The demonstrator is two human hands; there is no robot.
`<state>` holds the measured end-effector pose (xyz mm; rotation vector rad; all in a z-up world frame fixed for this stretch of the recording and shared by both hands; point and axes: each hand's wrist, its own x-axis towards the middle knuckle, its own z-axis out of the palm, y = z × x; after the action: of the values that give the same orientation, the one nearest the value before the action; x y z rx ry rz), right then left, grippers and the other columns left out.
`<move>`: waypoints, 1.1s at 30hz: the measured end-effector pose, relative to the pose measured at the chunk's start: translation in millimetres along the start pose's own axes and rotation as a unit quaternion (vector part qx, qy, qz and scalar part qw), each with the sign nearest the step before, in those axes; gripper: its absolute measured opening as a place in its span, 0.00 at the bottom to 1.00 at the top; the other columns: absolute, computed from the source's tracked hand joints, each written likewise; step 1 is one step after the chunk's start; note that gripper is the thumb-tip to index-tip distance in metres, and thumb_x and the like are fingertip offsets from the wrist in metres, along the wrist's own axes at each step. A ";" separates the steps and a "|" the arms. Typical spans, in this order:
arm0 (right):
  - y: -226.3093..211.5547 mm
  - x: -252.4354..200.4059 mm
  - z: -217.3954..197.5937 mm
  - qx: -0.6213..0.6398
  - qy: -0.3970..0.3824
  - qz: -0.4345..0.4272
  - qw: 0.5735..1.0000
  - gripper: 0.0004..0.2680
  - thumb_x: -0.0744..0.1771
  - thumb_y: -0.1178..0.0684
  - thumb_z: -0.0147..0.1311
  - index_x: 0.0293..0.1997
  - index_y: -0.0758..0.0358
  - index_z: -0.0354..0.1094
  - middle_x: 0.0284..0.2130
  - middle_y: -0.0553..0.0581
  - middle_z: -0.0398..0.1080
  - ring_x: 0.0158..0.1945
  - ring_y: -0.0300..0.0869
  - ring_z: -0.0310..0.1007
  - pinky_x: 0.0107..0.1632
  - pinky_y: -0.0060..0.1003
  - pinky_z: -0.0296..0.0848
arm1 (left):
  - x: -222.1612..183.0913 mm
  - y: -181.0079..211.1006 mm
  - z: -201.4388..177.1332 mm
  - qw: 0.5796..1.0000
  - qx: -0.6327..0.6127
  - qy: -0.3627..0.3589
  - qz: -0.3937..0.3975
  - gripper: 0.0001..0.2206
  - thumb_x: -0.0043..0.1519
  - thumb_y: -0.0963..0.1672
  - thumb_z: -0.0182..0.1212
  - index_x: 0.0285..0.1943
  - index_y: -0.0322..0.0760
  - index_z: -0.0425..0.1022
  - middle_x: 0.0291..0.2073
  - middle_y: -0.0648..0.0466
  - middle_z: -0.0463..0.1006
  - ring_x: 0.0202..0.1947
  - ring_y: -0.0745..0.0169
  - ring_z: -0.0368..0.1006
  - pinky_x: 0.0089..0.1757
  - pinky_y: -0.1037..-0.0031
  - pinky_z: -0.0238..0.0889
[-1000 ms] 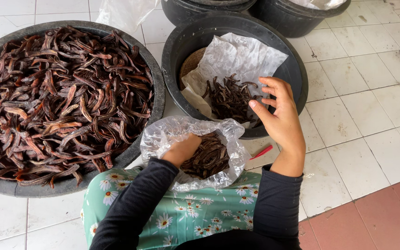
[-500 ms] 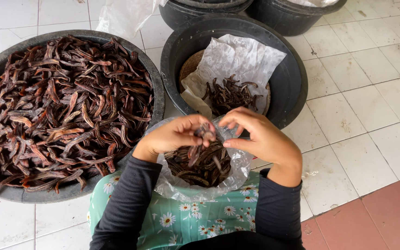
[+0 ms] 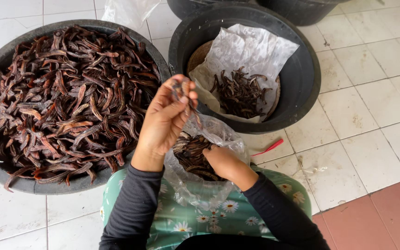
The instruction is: The person sits on the floor and sorts dried fish by hand, picking them from a large basin and placing them into a plastic bag. They repeatedly handle the fish, separating and transferring them between containers.
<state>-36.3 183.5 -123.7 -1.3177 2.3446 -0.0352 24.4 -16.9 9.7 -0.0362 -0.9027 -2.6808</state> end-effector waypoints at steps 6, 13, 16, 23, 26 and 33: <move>-20.1 0.5 33.8 0.224 0.263 -0.008 0.938 0.31 0.63 0.58 0.59 0.74 0.69 0.45 0.71 0.80 0.41 0.75 0.71 0.35 0.70 0.58 0.42 | -19.8 -11.3 9.7 0.997 -0.025 -0.049 -0.061 0.19 0.69 0.33 0.50 0.70 0.31 0.61 0.59 0.43 0.74 0.55 0.59 0.75 0.55 0.70 0.72; -16.0 8.1 40.6 0.272 0.101 0.153 0.945 0.20 0.65 0.47 0.56 0.62 0.65 0.61 0.57 0.68 0.67 0.62 0.58 0.64 0.63 0.49 0.61 | -10.7 -29.4 3.5 0.985 -0.154 -0.019 -0.080 0.19 0.69 0.33 0.48 0.70 0.29 0.63 0.59 0.42 0.74 0.54 0.56 0.75 0.54 0.70 0.72; -10.0 13.6 52.6 0.270 0.048 0.183 0.944 0.15 0.67 0.44 0.53 0.52 0.65 0.66 0.45 0.65 0.74 0.52 0.57 0.73 0.55 0.49 0.69 | -2.1 -38.5 -4.3 0.952 -0.285 0.051 -0.097 0.15 0.68 0.34 0.47 0.64 0.25 0.64 0.57 0.40 0.74 0.54 0.53 0.75 0.54 0.70 0.74; 8.4 11.9 65.2 0.021 0.057 -0.011 0.998 0.08 0.63 0.60 0.51 0.45 0.62 0.70 0.46 0.68 0.70 0.51 0.62 0.71 0.44 0.54 0.72 | 0.9 -48.9 -26.2 0.897 -0.407 0.136 -0.106 0.12 0.67 0.36 0.46 0.58 0.28 0.70 0.51 0.42 0.75 0.47 0.56 0.75 0.43 0.78 0.77; 4.2 3.9 39.0 0.023 -0.027 0.032 0.999 0.09 0.65 0.63 0.50 0.49 0.62 0.66 0.45 0.66 0.71 0.48 0.60 0.74 0.45 0.55 0.72 | -0.5 -49.6 -25.5 0.903 -0.399 0.093 -0.128 0.11 0.70 0.39 0.50 0.59 0.29 0.71 0.50 0.45 0.77 0.42 0.60 0.75 0.38 0.81 0.75; 34.2 -45.3 -77.1 0.279 0.056 -0.076 0.956 0.06 0.62 0.62 0.58 0.33 0.63 0.63 0.28 0.54 0.69 0.29 0.40 0.70 0.34 0.34 0.71 | -8.3 -42.2 -6.5 0.971 -0.181 0.127 -0.086 0.11 0.68 0.42 0.56 0.59 0.35 0.69 0.41 0.54 0.77 0.34 0.70 0.70 0.32 0.82 0.68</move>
<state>-74.0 224.3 -45.6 -1.2149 2.0853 -0.7782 20.1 13.3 -21.3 0.3119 -0.3473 -2.8868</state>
